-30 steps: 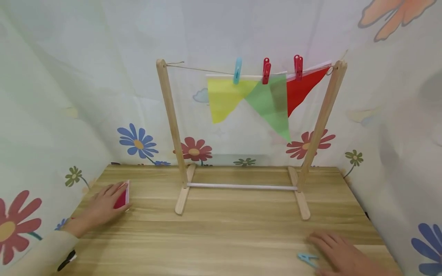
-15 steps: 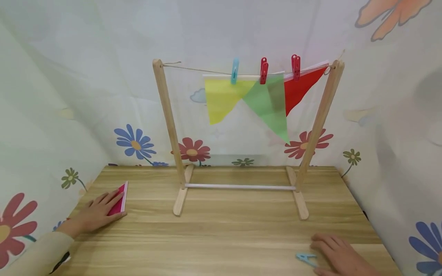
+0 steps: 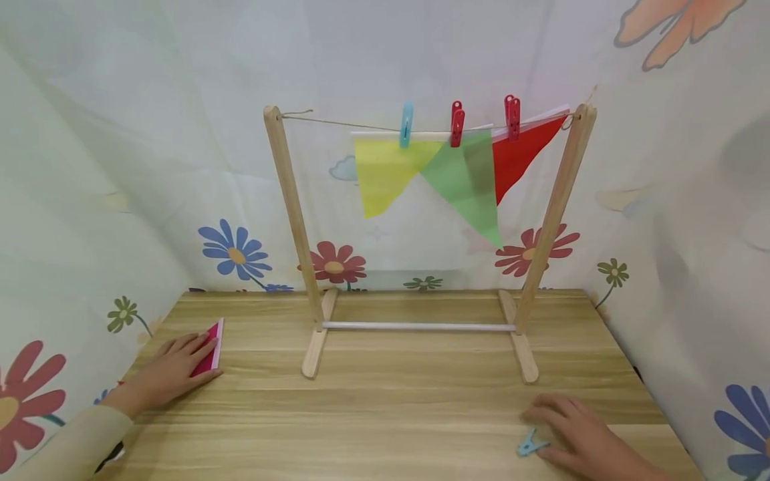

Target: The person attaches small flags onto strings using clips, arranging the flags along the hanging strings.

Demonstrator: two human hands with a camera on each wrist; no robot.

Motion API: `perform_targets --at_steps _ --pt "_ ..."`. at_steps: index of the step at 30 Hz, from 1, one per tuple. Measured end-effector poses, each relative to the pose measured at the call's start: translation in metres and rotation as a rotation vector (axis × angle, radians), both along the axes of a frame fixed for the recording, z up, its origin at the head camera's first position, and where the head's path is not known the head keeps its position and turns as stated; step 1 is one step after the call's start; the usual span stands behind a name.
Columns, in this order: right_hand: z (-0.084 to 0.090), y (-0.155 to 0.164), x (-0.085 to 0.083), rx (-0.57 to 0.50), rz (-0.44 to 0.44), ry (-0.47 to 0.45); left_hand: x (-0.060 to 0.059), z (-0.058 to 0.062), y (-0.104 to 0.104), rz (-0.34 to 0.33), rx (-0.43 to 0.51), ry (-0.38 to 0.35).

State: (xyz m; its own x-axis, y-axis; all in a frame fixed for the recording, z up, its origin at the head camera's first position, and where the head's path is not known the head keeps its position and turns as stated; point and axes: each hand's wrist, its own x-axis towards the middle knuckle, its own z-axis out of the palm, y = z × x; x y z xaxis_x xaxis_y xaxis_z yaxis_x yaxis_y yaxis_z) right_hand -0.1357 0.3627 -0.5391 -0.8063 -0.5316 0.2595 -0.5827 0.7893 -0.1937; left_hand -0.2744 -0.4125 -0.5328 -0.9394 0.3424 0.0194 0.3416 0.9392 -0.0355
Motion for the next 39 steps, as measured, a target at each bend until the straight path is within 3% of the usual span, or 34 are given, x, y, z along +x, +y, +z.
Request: perform_targets --at_steps 3,10,20,27,39 --pt "-0.002 0.001 -0.005 -0.032 0.068 0.041 0.000 0.002 0.001 -0.029 -0.032 0.008" --pt "-0.008 0.003 -0.013 -0.157 0.137 0.106 0.001 0.011 0.004 -0.063 -0.052 0.058" --pt "-0.005 0.007 -0.013 -0.219 0.169 -0.006 -0.007 0.006 0.006 -0.069 0.005 0.194" --pt "-0.003 0.007 -0.015 -0.222 0.211 0.009 -0.012 0.016 0.019 -0.054 0.001 0.161" --pt "-0.005 0.006 -0.016 -0.223 0.201 0.026 -0.019 0.009 0.028 -0.045 0.050 0.198"
